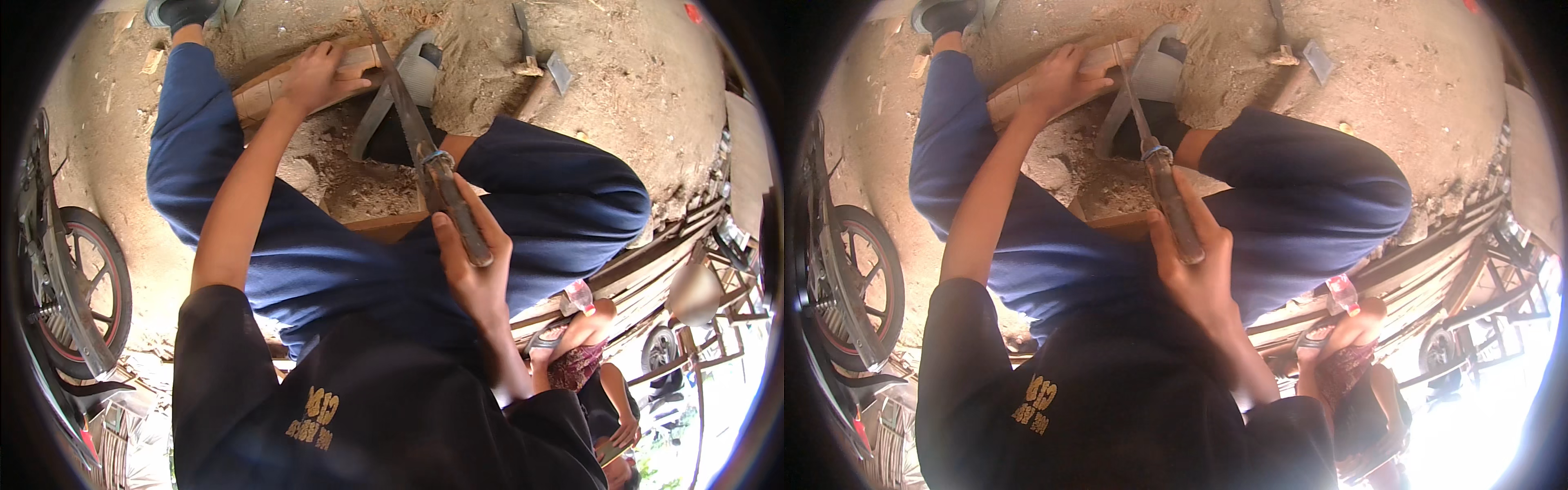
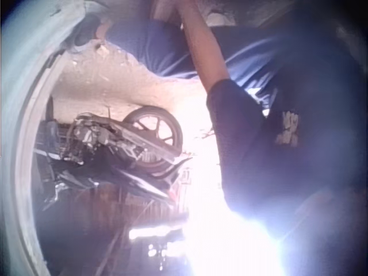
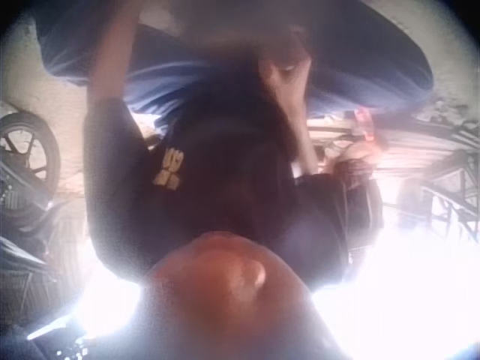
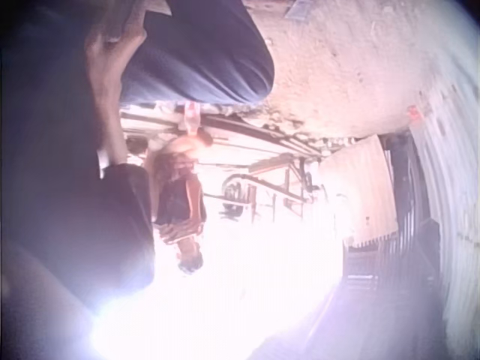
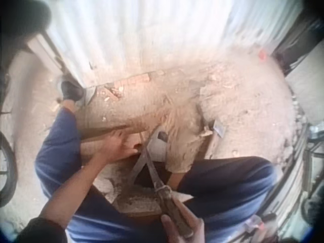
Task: The person sits on the ground and uses a knife to carve a small wooden block, repeatedly adjusting the wood and making cuts. The person occasionally repositions the wood and continues carving.
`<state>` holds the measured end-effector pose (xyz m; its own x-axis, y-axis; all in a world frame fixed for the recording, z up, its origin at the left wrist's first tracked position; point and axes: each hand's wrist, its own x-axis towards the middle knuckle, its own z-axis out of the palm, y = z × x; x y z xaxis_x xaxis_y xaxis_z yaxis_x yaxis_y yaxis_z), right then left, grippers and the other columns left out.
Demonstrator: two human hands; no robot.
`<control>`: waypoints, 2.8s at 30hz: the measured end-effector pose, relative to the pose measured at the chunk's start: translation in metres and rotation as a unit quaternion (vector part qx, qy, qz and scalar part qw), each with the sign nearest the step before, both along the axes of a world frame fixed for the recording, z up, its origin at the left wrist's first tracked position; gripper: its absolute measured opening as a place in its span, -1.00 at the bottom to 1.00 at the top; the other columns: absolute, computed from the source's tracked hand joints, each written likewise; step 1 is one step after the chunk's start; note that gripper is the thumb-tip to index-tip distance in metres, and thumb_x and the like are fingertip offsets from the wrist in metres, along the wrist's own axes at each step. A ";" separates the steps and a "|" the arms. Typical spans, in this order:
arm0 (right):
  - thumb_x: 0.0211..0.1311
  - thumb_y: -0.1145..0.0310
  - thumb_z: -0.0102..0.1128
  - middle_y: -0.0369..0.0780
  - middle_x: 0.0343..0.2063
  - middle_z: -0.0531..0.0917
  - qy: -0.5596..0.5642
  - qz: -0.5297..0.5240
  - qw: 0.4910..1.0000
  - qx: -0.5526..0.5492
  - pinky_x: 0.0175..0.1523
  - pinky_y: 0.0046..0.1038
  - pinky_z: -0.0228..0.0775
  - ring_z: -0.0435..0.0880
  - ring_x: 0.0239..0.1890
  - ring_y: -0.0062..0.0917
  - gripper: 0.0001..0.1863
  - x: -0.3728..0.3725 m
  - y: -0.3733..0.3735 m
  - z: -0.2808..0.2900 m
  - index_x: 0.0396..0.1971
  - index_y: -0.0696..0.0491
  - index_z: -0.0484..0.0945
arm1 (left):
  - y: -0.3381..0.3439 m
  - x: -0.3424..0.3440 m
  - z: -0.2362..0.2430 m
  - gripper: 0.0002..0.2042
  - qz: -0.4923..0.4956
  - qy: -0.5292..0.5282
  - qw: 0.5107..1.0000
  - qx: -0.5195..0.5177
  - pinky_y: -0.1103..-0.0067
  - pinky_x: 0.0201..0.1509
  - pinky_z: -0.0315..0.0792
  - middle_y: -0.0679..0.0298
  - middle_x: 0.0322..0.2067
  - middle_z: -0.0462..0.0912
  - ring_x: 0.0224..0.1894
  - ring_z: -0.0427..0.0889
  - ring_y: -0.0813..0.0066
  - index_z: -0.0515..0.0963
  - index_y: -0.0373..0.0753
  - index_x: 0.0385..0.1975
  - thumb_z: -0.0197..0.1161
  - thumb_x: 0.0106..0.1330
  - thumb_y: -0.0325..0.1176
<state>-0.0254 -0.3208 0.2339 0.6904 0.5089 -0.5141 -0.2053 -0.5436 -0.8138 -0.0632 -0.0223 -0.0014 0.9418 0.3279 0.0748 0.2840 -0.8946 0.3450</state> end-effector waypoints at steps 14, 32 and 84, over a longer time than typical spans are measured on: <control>0.38 0.42 0.21 -0.15 -0.25 0.70 -0.027 -0.006 1.000 0.010 -0.16 -0.61 0.45 0.57 -0.25 -0.72 -0.48 -0.016 0.000 -0.031 0.26 0.30 0.39 | -0.002 0.008 0.004 -0.14 -0.024 0.099 0.995 0.017 0.21 0.19 0.49 -0.01 0.06 0.54 0.11 0.55 -0.11 0.36 -0.30 0.25 0.40 0.10 0.25; 0.38 0.45 0.19 -0.07 -0.09 0.69 0.004 -0.006 1.000 -0.015 0.03 -0.56 0.44 0.59 -0.08 -0.61 -0.49 -0.022 -0.012 0.023 0.25 0.34 0.37 | 0.010 0.015 -0.003 -0.21 -0.021 0.053 0.997 -0.047 0.18 0.14 0.49 -0.06 -0.03 0.62 0.05 0.60 -0.08 0.49 -0.30 0.12 0.41 0.08 0.27; 0.29 0.56 0.19 0.12 -0.32 0.68 -0.126 0.029 0.991 0.028 -0.21 -0.44 0.49 0.78 -0.23 -0.22 -0.47 -0.071 -0.033 0.038 0.25 0.28 0.35 | 0.002 0.017 0.012 -0.22 -0.001 0.089 0.996 -0.029 0.20 0.20 0.47 -0.11 0.06 0.58 0.13 0.57 -0.07 0.43 -0.22 0.23 0.41 0.11 0.19</control>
